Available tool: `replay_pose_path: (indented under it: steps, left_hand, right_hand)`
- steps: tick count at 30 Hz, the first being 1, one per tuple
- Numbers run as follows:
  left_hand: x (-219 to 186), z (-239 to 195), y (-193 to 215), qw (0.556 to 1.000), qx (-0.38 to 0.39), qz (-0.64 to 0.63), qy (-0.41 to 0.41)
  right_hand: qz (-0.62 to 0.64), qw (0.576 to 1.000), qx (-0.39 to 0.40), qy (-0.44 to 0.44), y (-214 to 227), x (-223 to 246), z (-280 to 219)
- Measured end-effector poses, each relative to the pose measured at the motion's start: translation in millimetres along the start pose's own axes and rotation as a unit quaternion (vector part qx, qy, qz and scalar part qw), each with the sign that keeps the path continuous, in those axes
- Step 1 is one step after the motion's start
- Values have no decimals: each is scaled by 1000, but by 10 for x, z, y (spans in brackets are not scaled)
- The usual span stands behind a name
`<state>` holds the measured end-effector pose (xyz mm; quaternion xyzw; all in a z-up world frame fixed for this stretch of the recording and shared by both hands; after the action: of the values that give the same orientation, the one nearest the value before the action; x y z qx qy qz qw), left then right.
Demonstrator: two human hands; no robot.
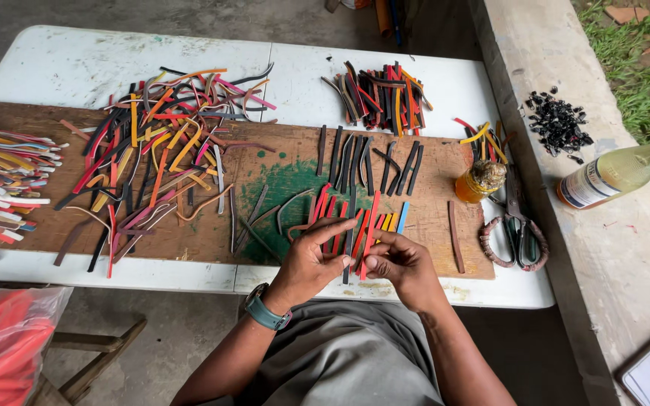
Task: The person sorts colorful cord strips on a wooden board, picking up individual pieces, inspecting them, and placing them into color-coded piles. The person occasionally dips a finger into a small jar of amber liquid and rubs their hands together before continuing to sort the cords.
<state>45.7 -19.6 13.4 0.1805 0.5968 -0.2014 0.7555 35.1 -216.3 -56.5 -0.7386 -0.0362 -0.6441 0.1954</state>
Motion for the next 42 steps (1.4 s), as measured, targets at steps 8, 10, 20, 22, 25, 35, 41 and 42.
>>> replay_pose_path:
  steps: [8, 10, 20, 22, 25, 35, 41, 42]
  left_hand:
    - [-71, 75, -55, 998, 29, 44, 34]
    - [-101, 68, -54, 998, 28, 55, 30]
    - [-101, 100, -53, 998, 49, -47, 10]
    - [-103, 111, -48, 997, 54, -58, 8]
    - [-126, 118, -52, 997, 58, -59, 4]
    - [-196, 149, -52, 998, 49, -28, 15]
    - [-197, 171, -52, 999, 33, 4, 29]
    - [-194, 174, -55, 999, 30, 9, 34]
  right_hand:
    - [-21, 1000, 20, -6, -77, 86, -17]
    - [-27, 999, 18, -7, -65, 69, -19]
    - [-15, 998, 41, 46, -82, 231, -38]
    - [-25, 997, 48, 55, -82, 283, -45]
    - [-34, 996, 35, 75, -72, 347, -56]
    - [-48, 996, 10, 72, -101, 399, -48]
    - [-54, 996, -8, 70, -115, 391, -39]
    - [-55, 996, -10, 73, -126, 391, -36]
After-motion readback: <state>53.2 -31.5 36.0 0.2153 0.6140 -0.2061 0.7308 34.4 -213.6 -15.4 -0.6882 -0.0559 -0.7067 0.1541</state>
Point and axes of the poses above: each hand's wrist, its own z-axis towards the middle knuckle, its own y-axis out of the back of the hand, x = y × z, the point moved 5 cm from there along z, towards the middle knuckle, and after that the axes turned 8 degrees about x, right-handed, at the moved point
